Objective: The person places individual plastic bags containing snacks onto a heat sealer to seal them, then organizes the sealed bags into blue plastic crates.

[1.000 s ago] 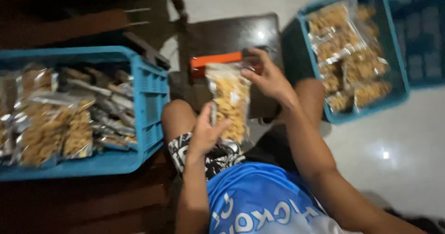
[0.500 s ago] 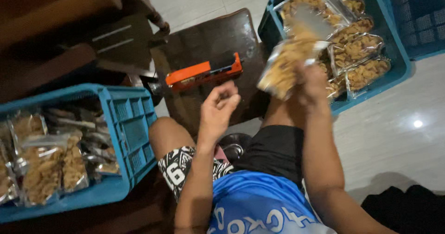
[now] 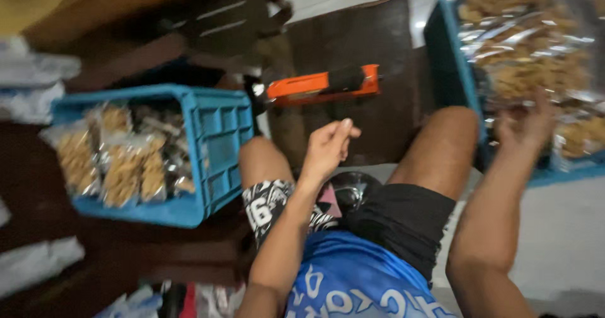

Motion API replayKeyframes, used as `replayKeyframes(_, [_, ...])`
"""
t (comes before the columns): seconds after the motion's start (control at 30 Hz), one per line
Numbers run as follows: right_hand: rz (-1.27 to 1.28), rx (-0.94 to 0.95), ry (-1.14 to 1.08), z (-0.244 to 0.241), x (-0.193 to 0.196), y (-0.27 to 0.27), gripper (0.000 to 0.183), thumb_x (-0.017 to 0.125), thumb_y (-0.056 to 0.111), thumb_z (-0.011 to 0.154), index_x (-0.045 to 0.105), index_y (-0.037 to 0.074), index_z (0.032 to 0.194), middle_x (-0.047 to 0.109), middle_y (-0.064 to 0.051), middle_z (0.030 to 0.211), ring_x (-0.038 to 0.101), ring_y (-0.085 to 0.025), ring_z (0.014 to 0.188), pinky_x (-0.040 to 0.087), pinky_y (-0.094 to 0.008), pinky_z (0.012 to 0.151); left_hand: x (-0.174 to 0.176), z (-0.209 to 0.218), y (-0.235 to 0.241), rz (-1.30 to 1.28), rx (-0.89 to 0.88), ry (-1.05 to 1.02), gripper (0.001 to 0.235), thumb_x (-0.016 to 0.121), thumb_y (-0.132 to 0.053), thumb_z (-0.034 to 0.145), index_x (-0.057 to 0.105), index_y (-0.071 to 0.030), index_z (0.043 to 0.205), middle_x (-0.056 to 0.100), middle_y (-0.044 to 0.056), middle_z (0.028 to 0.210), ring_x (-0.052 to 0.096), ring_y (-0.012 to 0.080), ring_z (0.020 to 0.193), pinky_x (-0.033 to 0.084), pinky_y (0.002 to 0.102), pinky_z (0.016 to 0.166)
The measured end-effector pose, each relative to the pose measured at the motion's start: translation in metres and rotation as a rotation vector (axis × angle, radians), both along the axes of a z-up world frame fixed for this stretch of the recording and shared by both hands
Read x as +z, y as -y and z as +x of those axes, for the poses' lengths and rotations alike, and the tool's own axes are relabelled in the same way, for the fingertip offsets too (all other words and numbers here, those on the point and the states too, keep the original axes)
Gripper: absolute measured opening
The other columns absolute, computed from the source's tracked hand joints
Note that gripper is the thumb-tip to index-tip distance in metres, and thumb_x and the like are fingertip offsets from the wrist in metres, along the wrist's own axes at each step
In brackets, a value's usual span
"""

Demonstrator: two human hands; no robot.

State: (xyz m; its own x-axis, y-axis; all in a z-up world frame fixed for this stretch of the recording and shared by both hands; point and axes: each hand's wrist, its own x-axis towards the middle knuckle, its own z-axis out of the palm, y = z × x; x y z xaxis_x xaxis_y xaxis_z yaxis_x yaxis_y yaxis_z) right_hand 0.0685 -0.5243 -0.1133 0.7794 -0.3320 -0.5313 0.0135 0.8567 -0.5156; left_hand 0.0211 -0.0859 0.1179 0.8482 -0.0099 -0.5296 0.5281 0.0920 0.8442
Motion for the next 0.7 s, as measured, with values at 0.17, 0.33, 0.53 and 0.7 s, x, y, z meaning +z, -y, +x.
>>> replayKeyframes(0.17, [-0.729, 0.065, -0.382, -0.023, 0.044, 0.002, 0.027, 0.07, 0.024, 0.107, 0.058, 0.008, 0.126, 0.061, -0.009, 0.106, 0.062, -0.024, 0.096, 0.048, -0.036, 0.081, -0.01, 0.004, -0.031, 0.095, 0.189, 0.145, 0.017, 0.061, -0.023, 0.104, 0.065, -0.007, 0.101, 0.051, -0.007, 0.073, 0.039, 0.0004, 0.059, 0.03, 0.021, 0.05])
replayKeyframes(0.33, [-0.906, 0.159, -0.198, -0.023, 0.134, -0.078, 0.024, 0.062, 0.017, 0.108, 0.061, 0.005, 0.128, 0.065, -0.01, 0.116, 0.066, -0.021, 0.109, 0.052, -0.034, 0.094, 0.001, -0.003, -0.128, 0.343, 0.336, 0.404, 0.029, 0.052, -0.028, 0.111, 0.068, -0.009, 0.096, 0.059, -0.006, 0.078, 0.05, 0.0023, 0.068, 0.04, 0.021, 0.059])
replayKeyframes(0.53, [-0.771, 0.351, 0.247, -0.009, 0.26, -0.225, 0.026, 0.058, 0.011, 0.109, 0.063, 0.002, 0.132, 0.069, -0.01, 0.128, 0.069, -0.019, 0.122, 0.057, -0.032, 0.109, 0.034, -0.039, -0.254, 0.735, 0.637, 0.331, 0.058, 0.053, -0.043, 0.107, 0.067, -0.005, 0.065, 0.06, 0.004, 0.059, 0.056, 0.0147, 0.054, 0.045, 0.031, 0.054])
replayKeyframes(0.7, [-0.615, 0.499, 0.422, -0.011, 0.314, -0.324, 0.033, 0.07, 0.016, 0.105, 0.062, 0.004, 0.135, 0.067, -0.011, 0.135, 0.065, -0.022, 0.128, 0.053, -0.037, 0.116, 0.026, -0.078, -0.317, 1.049, 0.664, 0.414, 0.022, 0.065, -0.022, 0.1, 0.071, -0.001, 0.099, 0.072, 0.016, 0.093, 0.068, 0.0323, 0.086, 0.054, 0.043, 0.081])
